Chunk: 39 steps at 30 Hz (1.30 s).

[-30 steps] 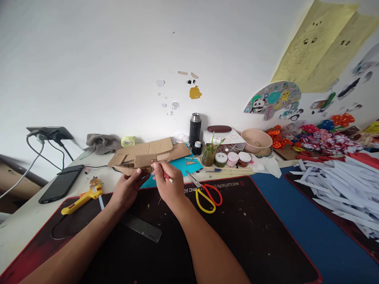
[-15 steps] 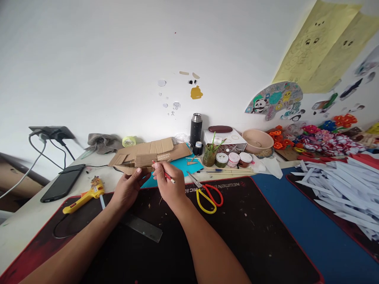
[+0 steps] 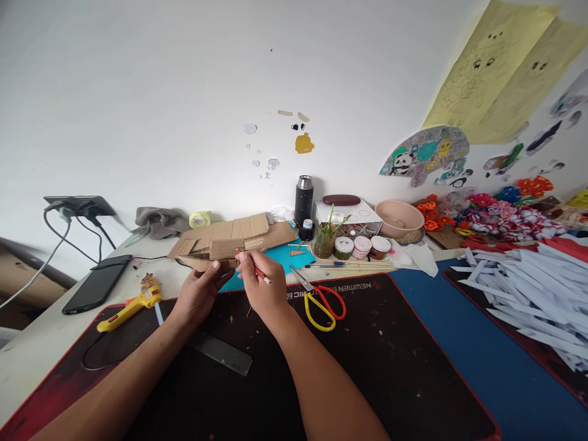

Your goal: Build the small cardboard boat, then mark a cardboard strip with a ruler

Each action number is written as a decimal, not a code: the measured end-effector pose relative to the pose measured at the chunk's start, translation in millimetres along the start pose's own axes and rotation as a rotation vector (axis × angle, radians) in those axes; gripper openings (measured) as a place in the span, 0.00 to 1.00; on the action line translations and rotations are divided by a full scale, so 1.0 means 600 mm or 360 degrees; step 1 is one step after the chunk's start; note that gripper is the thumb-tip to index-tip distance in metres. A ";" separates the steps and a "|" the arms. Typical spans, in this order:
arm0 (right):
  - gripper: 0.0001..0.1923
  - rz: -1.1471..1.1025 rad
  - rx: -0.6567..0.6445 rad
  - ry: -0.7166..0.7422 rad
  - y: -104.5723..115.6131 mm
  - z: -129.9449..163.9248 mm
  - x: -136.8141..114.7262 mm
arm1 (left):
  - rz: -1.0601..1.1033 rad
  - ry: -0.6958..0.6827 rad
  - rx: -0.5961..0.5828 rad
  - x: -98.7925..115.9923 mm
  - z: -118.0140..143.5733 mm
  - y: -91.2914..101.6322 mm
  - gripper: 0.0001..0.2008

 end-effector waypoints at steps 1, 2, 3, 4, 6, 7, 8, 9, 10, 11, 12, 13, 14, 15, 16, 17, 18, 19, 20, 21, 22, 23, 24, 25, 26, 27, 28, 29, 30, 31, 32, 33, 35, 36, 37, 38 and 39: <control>0.24 -0.0001 -0.0002 0.0001 0.000 0.000 0.000 | 0.0004 0.0001 0.0002 0.000 0.000 0.000 0.35; 0.24 0.0000 -0.0004 0.0000 0.000 0.000 0.000 | 0.0006 0.0000 0.0002 0.000 0.000 0.000 0.35; 0.24 0.0002 -0.0006 -0.0004 0.000 0.000 0.000 | 0.0006 -0.0002 0.0000 0.000 0.001 0.000 0.35; 0.24 0.0005 -0.0009 -0.0008 -0.001 0.001 0.001 | 0.0004 -0.0005 -0.0002 0.001 0.001 0.000 0.35; 0.25 0.0008 -0.0013 -0.0019 -0.001 0.001 0.002 | -0.0001 -0.0009 -0.0008 0.002 0.001 -0.001 0.35; 0.25 0.0007 -0.0015 -0.0021 -0.002 0.001 0.002 | -0.0003 -0.0011 -0.0012 0.002 0.000 -0.001 0.35; 0.25 0.0005 -0.0015 -0.0022 -0.002 0.001 0.002 | -0.0003 -0.0013 -0.0014 0.002 0.000 -0.001 0.35; 0.25 0.0003 -0.0014 -0.0020 -0.002 0.001 0.002 | -0.0003 -0.0014 -0.0016 0.002 0.000 -0.001 0.35; 0.25 0.0002 -0.0012 -0.0018 -0.002 0.001 0.002 | -0.0003 -0.0015 -0.0016 0.002 0.000 -0.002 0.35; 0.25 0.0003 -0.0010 -0.0016 -0.002 0.001 0.002 | -0.0004 -0.0014 -0.0017 0.002 0.000 -0.002 0.35; 0.25 0.0004 -0.0008 -0.0014 -0.001 0.001 0.002 | -0.0005 -0.0013 -0.0016 0.003 0.000 -0.002 0.35; 0.25 0.0005 -0.0006 -0.0013 -0.001 0.000 0.001 | -0.0005 -0.0012 -0.0015 0.003 0.000 -0.002 0.35; 0.24 0.0006 -0.0005 -0.0012 -0.001 0.000 0.001 | -0.0004 -0.0011 -0.0014 0.003 0.001 -0.003 0.35; 0.24 0.0005 -0.0007 -0.0011 -0.001 0.000 0.001 | -0.0002 -0.0009 -0.0013 0.003 0.001 -0.003 0.35; 0.24 0.0003 -0.0009 -0.0012 -0.001 0.000 0.001 | 0.0001 -0.0007 -0.0012 0.003 0.001 -0.004 0.35; 0.24 -0.0002 -0.0011 -0.0012 -0.001 0.000 0.001 | 0.0003 -0.0004 -0.0013 0.003 0.002 -0.005 0.35; 0.24 -0.0005 -0.0013 -0.0013 -0.001 0.000 0.001 | 0.0003 -0.0002 -0.0014 0.004 0.002 -0.005 0.36; 0.24 -0.0009 -0.0014 -0.0014 -0.001 0.000 0.001 | 0.0003 -0.0001 -0.0013 0.004 0.002 -0.005 0.36; 0.24 -0.0012 -0.0017 -0.0015 -0.001 0.000 0.001 | 0.0004 -0.0003 -0.0008 0.004 0.002 -0.005 0.36; 0.24 -0.0016 -0.0018 -0.0016 -0.002 0.000 0.001 | 0.0003 -0.0005 0.0000 0.004 0.001 -0.004 0.36; 0.24 -0.0021 -0.0021 -0.0017 -0.002 0.000 0.001 | 0.0003 -0.0009 0.0010 0.005 0.001 -0.002 0.36; 0.24 -0.0027 -0.0024 -0.0019 -0.002 0.000 0.000 | 0.0001 -0.0016 0.0015 0.005 0.001 -0.001 0.35; 0.24 -0.0033 -0.0026 -0.0021 -0.002 0.000 0.000 | -0.0002 -0.0020 0.0014 0.005 0.000 -0.001 0.35; 0.23 -0.0037 -0.0028 -0.0022 -0.002 0.000 -0.001 | -0.0005 -0.0025 0.0010 0.006 0.000 -0.002 0.35; 0.23 -0.0038 -0.0028 -0.0023 -0.001 0.000 -0.001 | -0.0005 -0.0029 0.0003 0.006 0.000 -0.002 0.35; 0.23 -0.0038 -0.0026 -0.0025 -0.001 0.000 -0.002 | -0.0003 -0.0032 -0.0003 0.007 0.000 -0.003 0.35; 0.23 -0.0038 -0.0027 -0.0027 -0.002 0.000 -0.002 | 0.0002 -0.0035 -0.0006 0.007 0.000 -0.003 0.35; 0.23 -0.0039 -0.0029 -0.0030 -0.002 0.001 -0.001 | 0.0008 -0.0036 -0.0005 0.008 0.000 -0.003 0.34; 0.24 -0.0043 -0.0030 -0.0032 -0.003 0.001 -0.001 | 0.0013 -0.0037 -0.0003 0.009 0.000 -0.003 0.34; 0.24 -0.0049 -0.0032 -0.0033 -0.003 0.001 -0.001 | 0.0017 -0.0036 -0.0003 0.009 0.000 -0.003 0.34; 0.24 -0.0055 -0.0034 -0.0033 -0.004 0.001 -0.001 | 0.0019 -0.0035 -0.0005 0.009 0.000 -0.004 0.34; 0.24 -0.0056 -0.0034 -0.0030 -0.004 0.001 -0.001 | 0.0020 -0.0033 -0.0006 0.010 0.000 -0.004 0.34; 0.24 -0.0052 -0.0033 -0.0024 -0.004 0.001 -0.001 | 0.0022 -0.0034 -0.0007 0.010 0.000 -0.004 0.34; 0.24 -0.0047 -0.0036 -0.0022 -0.005 0.000 -0.001 | 0.0024 -0.0036 -0.0007 0.010 0.000 -0.004 0.34; 0.24 -0.0043 -0.0038 -0.0021 -0.005 0.000 -0.001 | 0.0026 -0.0037 -0.0006 0.010 0.000 -0.004 0.34; 0.24 -0.0039 -0.0039 -0.0018 -0.005 0.000 -0.001 | 0.0029 -0.0038 -0.0004 0.010 -0.001 -0.004 0.34; 0.24 -0.0037 -0.0038 -0.0013 -0.005 0.000 -0.001 | 0.0031 -0.0041 0.0000 0.010 -0.001 -0.003 0.34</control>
Point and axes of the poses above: each hand's wrist, its own z-axis away from the middle knuckle, its own y-axis out of the back of the hand, x = y × z, the point moved 10 cm from there along -z, towards the middle knuckle, and after that the axes turned 13 degrees about z, right-handed, at the moved point
